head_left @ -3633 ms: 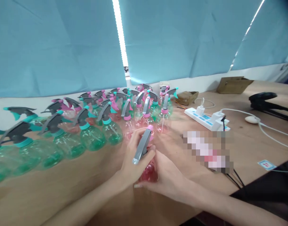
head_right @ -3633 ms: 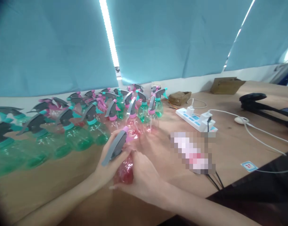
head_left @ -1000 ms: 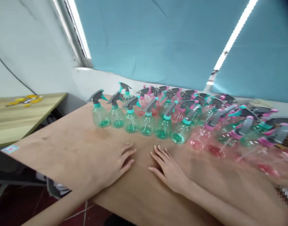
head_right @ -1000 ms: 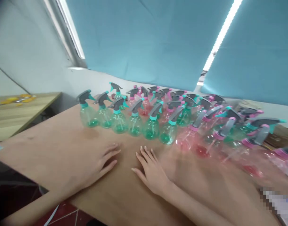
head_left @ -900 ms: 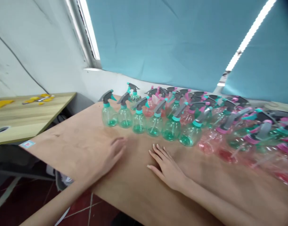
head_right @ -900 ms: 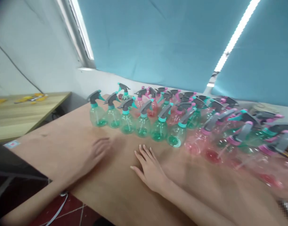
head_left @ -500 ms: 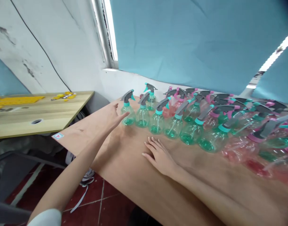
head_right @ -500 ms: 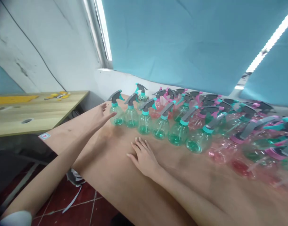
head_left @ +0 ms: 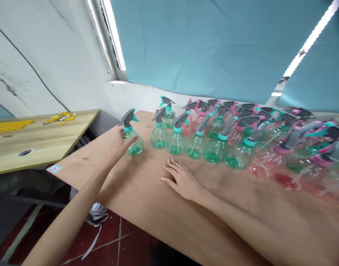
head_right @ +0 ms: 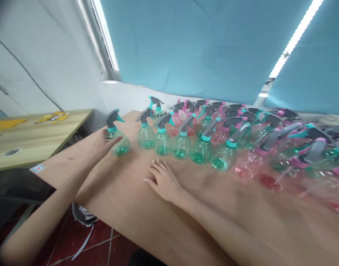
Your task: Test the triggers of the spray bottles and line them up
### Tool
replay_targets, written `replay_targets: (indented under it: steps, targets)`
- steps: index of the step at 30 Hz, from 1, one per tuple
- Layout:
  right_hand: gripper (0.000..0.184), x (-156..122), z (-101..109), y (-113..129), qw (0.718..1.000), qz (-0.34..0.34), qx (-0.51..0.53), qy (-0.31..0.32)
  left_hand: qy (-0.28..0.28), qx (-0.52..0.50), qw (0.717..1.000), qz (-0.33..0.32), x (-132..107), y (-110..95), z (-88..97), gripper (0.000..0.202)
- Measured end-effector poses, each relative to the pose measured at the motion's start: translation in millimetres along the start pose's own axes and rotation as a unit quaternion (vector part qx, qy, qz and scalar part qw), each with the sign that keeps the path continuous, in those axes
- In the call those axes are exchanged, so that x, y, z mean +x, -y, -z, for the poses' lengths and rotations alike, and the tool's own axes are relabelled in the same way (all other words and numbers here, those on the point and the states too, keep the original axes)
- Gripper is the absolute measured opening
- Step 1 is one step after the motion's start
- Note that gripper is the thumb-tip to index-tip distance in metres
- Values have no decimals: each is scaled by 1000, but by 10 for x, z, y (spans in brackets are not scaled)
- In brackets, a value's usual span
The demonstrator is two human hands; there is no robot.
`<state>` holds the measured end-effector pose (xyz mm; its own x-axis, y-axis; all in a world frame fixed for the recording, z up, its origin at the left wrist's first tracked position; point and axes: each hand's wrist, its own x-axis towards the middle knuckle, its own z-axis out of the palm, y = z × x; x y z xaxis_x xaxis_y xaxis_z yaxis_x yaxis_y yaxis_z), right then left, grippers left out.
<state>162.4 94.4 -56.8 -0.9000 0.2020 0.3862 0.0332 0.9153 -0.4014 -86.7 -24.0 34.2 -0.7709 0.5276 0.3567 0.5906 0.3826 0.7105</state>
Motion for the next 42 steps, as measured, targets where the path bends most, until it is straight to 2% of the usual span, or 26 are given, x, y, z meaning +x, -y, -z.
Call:
replay_targets:
  steps: [3, 5, 9, 10, 13, 16, 18, 21, 24, 27, 30, 33, 35, 38, 42]
  targets:
    - [50, 5, 24, -16, 1000, 1, 6, 8, -9, 2, 1000, -5, -382, -119, 101, 51]
    - [50, 8, 44, -26, 1000, 3, 12, 9, 11, 13, 1000, -20, -688, -235, 66, 49]
    - [40, -28, 109, -85, 999, 12, 26, 15, 40, 57, 994, -81, -1274, -511, -186, 52]
    - [38, -58, 138, -114, 999, 12, 29, 16, 59, 97, 988, -108, -1385, -582, -257, 53]
    - [41, -225, 266, -234, 999, 2, 34, 14, 69, 195, 968, -146, -1585, -786, -439, 61]
    - [40, -491, 448, -382, 999, -23, 35, 2, 76, 227, 955, -177, -1622, -992, -586, 65]
    - [38, -696, 579, -487, 998, -44, 34, -10, 81, 225, 945, -223, -1615, -1141, -695, 68]
    - [36, -1017, 778, -638, 996, -75, 35, -24, 139, 134, 939, -285, -1615, -1349, -915, 65]
    - [35, -1345, 995, -749, 993, -107, 41, -37, 201, 25, 938, -282, -1629, -1496, -1199, 54]
    - [40, -1652, 1207, -783, 987, -144, 50, -52, 227, -13, 936, -267, -1635, -1619, -1484, 52]
    - [57, -1859, 1335, -767, 975, -186, 106, -69, 253, -29, 931, -264, -1645, -1767, -1713, 50]
    - [81, -1911, 1357, -759, 958, -212, 166, -96, 278, -43, 924, -260, -1686, -1912, -1882, 51]
    - [88, -1876, 1352, -770, 949, -223, 186, -119, 290, -53, 919, -261, -1725, -1980, -1961, 51]
    - [91, -1793, 1374, -794, 944, -217, 202, -142, 311, -68, 909, -269, -1757, -2034, -2004, 48]
    - [87, -1743, 1449, -815, 949, -196, 213, -128, 357, -100, 881, -295, -1660, -2122, -1895, 47]
